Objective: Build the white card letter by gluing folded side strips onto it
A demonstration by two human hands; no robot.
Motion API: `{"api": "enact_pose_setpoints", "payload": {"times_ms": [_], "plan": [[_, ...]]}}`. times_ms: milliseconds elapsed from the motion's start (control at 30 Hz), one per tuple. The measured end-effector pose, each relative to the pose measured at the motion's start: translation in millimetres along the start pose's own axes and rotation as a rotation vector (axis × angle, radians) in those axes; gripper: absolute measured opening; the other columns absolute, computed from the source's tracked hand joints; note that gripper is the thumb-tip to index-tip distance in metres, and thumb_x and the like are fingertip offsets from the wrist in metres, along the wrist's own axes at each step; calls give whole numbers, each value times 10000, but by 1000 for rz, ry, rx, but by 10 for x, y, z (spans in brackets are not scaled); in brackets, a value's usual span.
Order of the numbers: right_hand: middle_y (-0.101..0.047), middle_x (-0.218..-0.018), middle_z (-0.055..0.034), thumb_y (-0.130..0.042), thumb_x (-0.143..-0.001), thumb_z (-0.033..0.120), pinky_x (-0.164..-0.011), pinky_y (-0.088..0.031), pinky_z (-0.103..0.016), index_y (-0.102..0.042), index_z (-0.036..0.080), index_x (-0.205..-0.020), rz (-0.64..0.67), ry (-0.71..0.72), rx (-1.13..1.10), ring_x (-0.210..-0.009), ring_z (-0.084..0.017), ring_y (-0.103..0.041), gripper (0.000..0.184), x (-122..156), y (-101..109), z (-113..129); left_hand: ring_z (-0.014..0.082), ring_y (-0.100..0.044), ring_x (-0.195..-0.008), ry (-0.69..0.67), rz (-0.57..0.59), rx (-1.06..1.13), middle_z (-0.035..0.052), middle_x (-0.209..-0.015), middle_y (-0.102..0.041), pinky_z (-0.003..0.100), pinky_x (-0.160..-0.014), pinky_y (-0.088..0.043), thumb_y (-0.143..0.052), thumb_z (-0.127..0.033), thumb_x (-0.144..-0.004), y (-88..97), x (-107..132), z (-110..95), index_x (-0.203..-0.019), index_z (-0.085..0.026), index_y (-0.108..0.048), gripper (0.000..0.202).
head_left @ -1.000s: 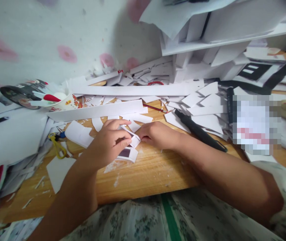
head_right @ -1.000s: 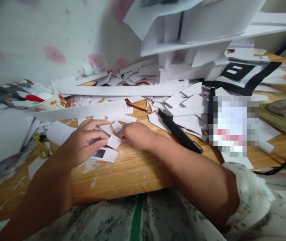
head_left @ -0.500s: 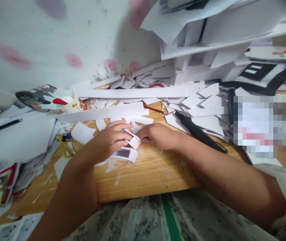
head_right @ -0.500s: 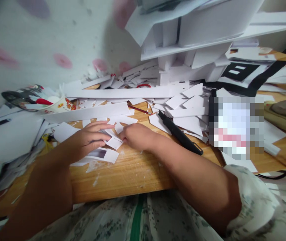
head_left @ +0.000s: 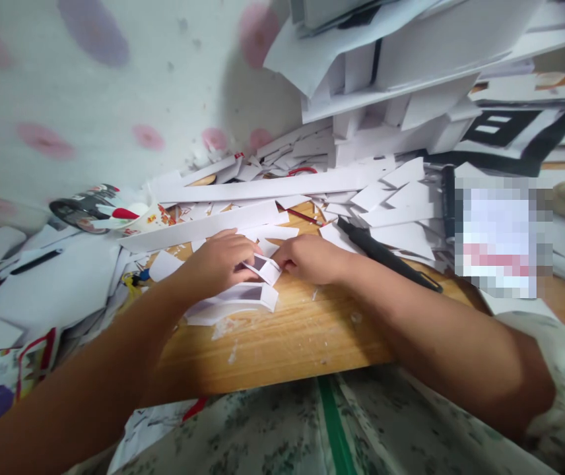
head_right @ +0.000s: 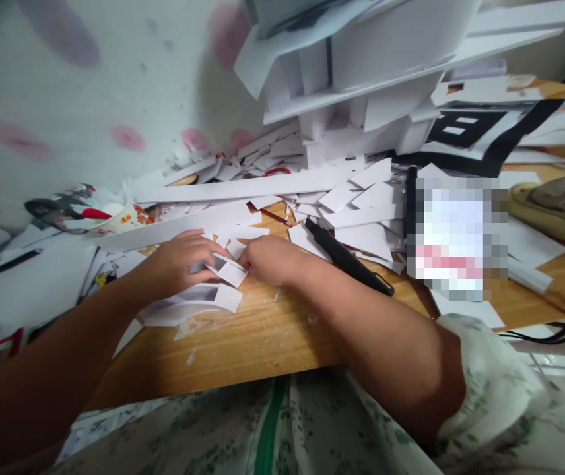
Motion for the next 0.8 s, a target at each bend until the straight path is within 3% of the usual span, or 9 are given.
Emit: {"api": "enact_pose_setpoints", "payload": {"times_ms": [100, 200, 300, 400, 600, 800], "plan": [[-755, -868, -37, -551, -743, 47, -689, -387, -246, -775, 220, -927, 32, -4, -23, -743, -168, -615, 338, 11, 0, -30, 226, -629, -947, 91, 5, 27, 59, -1062, -690, 321, -807, -443, -687, -420, -800, -2, -52, 89, -1028, -194, -577, 339], [-757, -866, -44, -555, -753, 58, -680, -399, -247, -778, 210, -930, 40, -14, -38, -745, -174, -623, 323, 9, -11, -53, 243, -619, -1011, 17, 136, -11, 66, -1126, -666, 319, -840, -435, -728, -350, -764, -71, -178, 30, -1160, -201, -545, 461], [-762, -948, -59, -556, -754, 50, -729, -422, -249, -777, 189, -929, 40, -31, -61, -806, -188, -646, 314, -2, -21, -75, 221, -625, -974, -165, 267, -5, 34, -1062, -682, 303, -857, -422, -716, -279, -777, -153, -294, -115, -1064, -218, -615, 311], [-760, -991, -68, -563, -744, 42, -764, -436, -256, -773, 175, -920, 59, -52, -73, -843, -205, -657, 305, -5, -25, -89, 215, -633, -948, -270, 272, 16, 24, -1015, -695, 299, -857, -416, -722, -281, -775, -179, -357, -178, -1022, -215, -644, 267], [-750, -1024, -84, -564, -719, 15, -764, -433, -256, -760, 160, -957, 92, -46, -78, -871, -213, -653, 341, 12, -11, -59, 219, -641, -924, -265, 254, -7, 24, -982, -701, 318, -843, -398, -740, -424, -770, -250, -348, -103, -1007, -210, -666, 327], [-746, -968, -76, -545, -696, -6, -718, -414, -250, -752, 152, -913, 130, -12, -80, -802, -187, -625, 339, 20, -22, -15, 227, -635, -905, -222, 276, -64, 25, -953, -695, 339, -841, -389, -747, -463, -766, -290, -333, -46, -1000, -203, -670, 359]]}}
Point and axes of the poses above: each hand's wrist, its own x-axis away from the middle knuckle, its own y-axis out of the back of the hand, z = x × y, the point moved 8 cm from there along -x, towards the middle knuckle
